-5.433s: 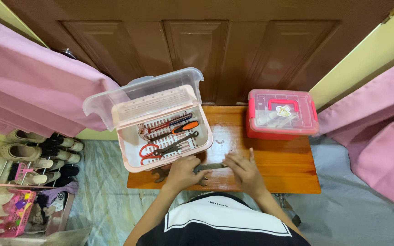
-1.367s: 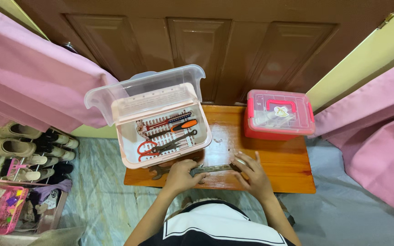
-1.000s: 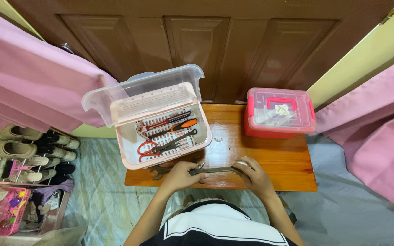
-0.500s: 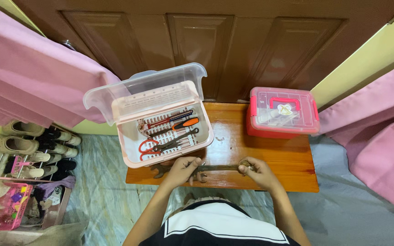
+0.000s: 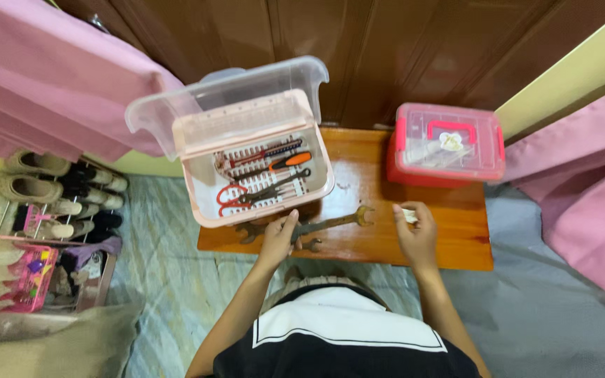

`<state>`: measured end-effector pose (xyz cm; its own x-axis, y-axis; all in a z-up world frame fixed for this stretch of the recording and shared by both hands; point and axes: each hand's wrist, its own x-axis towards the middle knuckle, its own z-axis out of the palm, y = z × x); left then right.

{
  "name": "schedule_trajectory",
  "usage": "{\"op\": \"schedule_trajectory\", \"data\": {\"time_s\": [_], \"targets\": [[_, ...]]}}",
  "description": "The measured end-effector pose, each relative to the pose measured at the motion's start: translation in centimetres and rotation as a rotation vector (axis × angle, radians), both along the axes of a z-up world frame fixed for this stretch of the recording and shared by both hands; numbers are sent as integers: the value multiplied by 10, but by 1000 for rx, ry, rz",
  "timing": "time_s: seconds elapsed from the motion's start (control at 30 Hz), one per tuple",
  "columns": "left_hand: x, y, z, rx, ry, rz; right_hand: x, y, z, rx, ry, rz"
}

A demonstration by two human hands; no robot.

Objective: The person wipes a pair of red-handled scissors and several metal wrenches with a white cloth on a wooden table, then places each cleaned item into a pink plastic toolbox. The person handles each tool individually, wiping both sides before returning it to the toolbox.

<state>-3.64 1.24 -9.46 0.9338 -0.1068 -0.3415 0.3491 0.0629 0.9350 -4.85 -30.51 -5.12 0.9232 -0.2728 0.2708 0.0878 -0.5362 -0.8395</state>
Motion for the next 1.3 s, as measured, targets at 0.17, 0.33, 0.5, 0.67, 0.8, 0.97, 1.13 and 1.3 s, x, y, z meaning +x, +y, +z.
{"op": "schedule_trajectory", "data": {"time_s": [0.17,0.33,0.5,0.67,0.8,0.97,1.13,1.3], "targets": [[-10,-10,-6,-28,-2,-16,-10,48,24,-300,-236,243],[-8,-11,-5,-53,-6,3,-9,63,38,-310,-244,364],[-9,-4,-1,-48,-19,18,-8,64,43,-365,-207,329],[-6,2,2,-66,-44,26,-8,55,36,-204,-43,393],[-6,3,9,-77,-27,29,-11,48,23,-105,-73,374],[-7,5,20,-89,-3,19,-7,38,-2,386,91,217],[-6,3,25,-83,2,-26,0,28,-22,869,319,312],[-6,-2,24,-67,7,-100,0,23,-23,927,409,309]]}}
